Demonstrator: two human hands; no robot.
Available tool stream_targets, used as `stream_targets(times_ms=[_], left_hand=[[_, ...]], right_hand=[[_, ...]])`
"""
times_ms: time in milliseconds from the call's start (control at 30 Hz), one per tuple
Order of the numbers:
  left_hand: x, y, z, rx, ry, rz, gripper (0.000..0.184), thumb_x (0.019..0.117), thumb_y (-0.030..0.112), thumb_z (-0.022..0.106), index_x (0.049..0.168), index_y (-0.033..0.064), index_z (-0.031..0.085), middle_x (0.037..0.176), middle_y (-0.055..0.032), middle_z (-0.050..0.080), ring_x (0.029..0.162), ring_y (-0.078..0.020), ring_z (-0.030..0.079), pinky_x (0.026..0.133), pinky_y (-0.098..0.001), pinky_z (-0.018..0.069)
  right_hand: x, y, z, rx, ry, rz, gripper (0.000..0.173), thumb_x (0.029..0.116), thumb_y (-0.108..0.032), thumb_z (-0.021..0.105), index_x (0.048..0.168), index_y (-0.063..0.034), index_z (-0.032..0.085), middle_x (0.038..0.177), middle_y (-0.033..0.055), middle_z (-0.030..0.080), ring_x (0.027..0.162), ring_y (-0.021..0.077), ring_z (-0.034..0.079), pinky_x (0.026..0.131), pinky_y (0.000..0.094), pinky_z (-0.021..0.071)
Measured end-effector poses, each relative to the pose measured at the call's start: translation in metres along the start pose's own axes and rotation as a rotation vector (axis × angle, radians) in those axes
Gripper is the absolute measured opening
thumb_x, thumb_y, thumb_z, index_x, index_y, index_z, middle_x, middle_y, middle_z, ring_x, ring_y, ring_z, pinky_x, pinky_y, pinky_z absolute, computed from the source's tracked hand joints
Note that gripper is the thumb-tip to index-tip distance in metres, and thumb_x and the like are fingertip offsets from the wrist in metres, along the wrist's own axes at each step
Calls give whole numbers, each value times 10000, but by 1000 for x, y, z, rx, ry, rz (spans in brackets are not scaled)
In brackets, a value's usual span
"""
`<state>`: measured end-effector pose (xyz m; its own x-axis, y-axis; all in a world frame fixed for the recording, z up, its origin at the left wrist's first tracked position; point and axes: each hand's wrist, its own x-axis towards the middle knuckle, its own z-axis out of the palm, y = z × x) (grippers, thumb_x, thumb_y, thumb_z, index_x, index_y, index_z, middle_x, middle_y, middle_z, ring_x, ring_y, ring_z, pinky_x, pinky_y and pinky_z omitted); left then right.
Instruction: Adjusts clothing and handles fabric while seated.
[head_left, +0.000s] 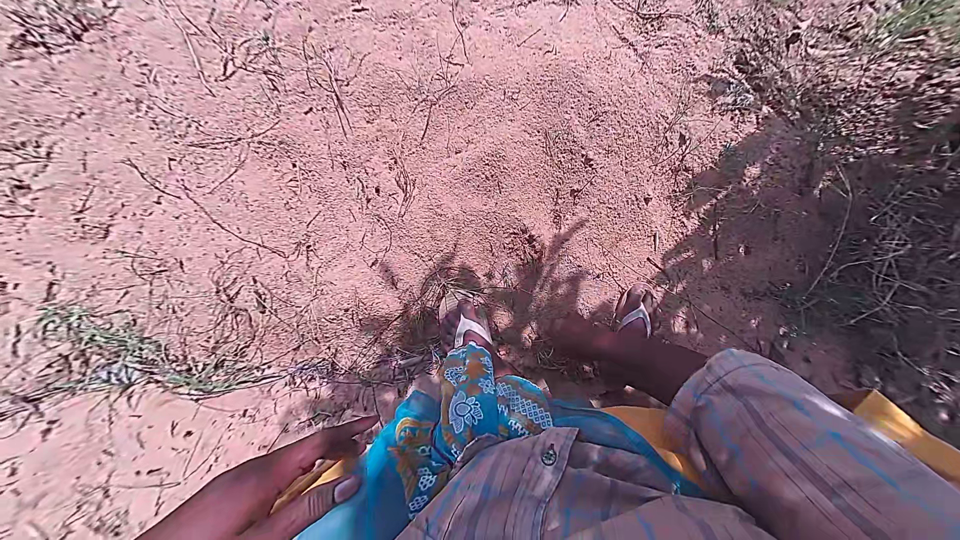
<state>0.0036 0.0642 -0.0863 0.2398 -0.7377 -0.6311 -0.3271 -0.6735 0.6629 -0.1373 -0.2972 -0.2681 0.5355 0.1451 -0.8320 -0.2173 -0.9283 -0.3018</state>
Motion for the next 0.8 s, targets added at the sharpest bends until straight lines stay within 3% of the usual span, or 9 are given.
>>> stream_targets(times_ms=[133, 233, 333, 467, 533, 567, 633, 733, 800], left_hand=[[-2, -2, 0, 17, 18, -2, 625, 1010, 462, 557, 1462, 33, 514, 1281, -171, 682, 1166, -325, 671, 1003, -548, 515], [-1, -2, -1, 18, 11, -27, 643, 1011, 482, 549, 1470, 35, 507, 1293, -172, 675, 1169, -323, 671, 1010, -544, 515], [-1, 2, -2, 3, -14, -51, 622, 1014, 440, 562, 1472, 24, 501, 1302, -188, 664, 1175, -329, 665, 1023, -543, 508], [-1, 7, -5, -27, -38, -81, 618, 1017, 403, 568, 1480, 3, 479, 1317, -193, 653, 1197, -331, 651, 1044, -534, 496], [-1, 6, -5, -33, -43, -101, 618, 1016, 405, 573, 1484, 13, 479, 1328, -192, 648, 1207, -330, 646, 1049, -535, 490], [-1, 5, -5, -35, -42, -107, 612, 1015, 401, 573, 1483, 17, 483, 1329, -193, 647, 1208, -331, 643, 1048, -535, 489], [-1, 7, -5, -38, -36, -116, 605, 1012, 380, 574, 1483, 11, 483, 1328, -200, 645, 1205, -340, 641, 1043, -534, 487], [-2, 4, -4, -20, -22, -117, 615, 1010, 436, 564, 1463, 23, 510, 1313, -174, 662, 1184, -316, 655, 1026, -529, 500], [-3, 3, -5, -4, -22, -123, 633, 1007, 464, 550, 1470, 33, 508, 1309, -163, 669, 1182, -316, 657, 1020, -532, 501]], right_hand=[[22, -8, -22, -56, 180, -173, 432, 1011, 20, 486, 1442, 49, 497, 1460, 291, 498, 1283, 488, 535, 1013, 635, 443], [43, -21, -34, 50, 314, -281, 445, 1068, -10, 348, 1491, 25, 482, 1554, 225, 470, 1411, 411, 475, 1140, 556, 374], [64, -36, -53, 103, 333, -183, 372, 1096, -64, 372, 1408, -10, 568, 1568, 167, 451, 1329, 404, 523, 1048, 553, 448], [97, -34, -54, 68, 434, -122, 361, 1039, -46, 530, 1395, -31, 587, 1515, 210, 484, 1256, 440, 564, 980, 562, 504], [109, -36, -51, 11, 518, -89, 326, 987, 19, 584, 1311, -2, 617, 1392, 236, 541, 1127, 437, 621, 866, 551, 563], [111, -39, -52, 2, 520, -46, 351, 981, 46, 571, 1328, -1, 598, 1398, 238, 527, 1108, 436, 627, 833, 546, 576], [100, -49, -65, 62, 454, 45, 403, 1016, 54, 492, 1413, 7, 546, 1500, 228, 472, 1195, 437, 599, 896, 540, 553], [94, -55, -70, 69, 467, 115, 418, 1027, 38, 454, 1441, 22, 512, 1486, 244, 477, 1169, 432, 611, 875, 523, 558], [87, -53, -76, 100, 444, 143, 433, 1065, -9, 407, 1494, 24, 451, 1492, 277, 469, 1222, 476, 573, 923, 574, 518]])
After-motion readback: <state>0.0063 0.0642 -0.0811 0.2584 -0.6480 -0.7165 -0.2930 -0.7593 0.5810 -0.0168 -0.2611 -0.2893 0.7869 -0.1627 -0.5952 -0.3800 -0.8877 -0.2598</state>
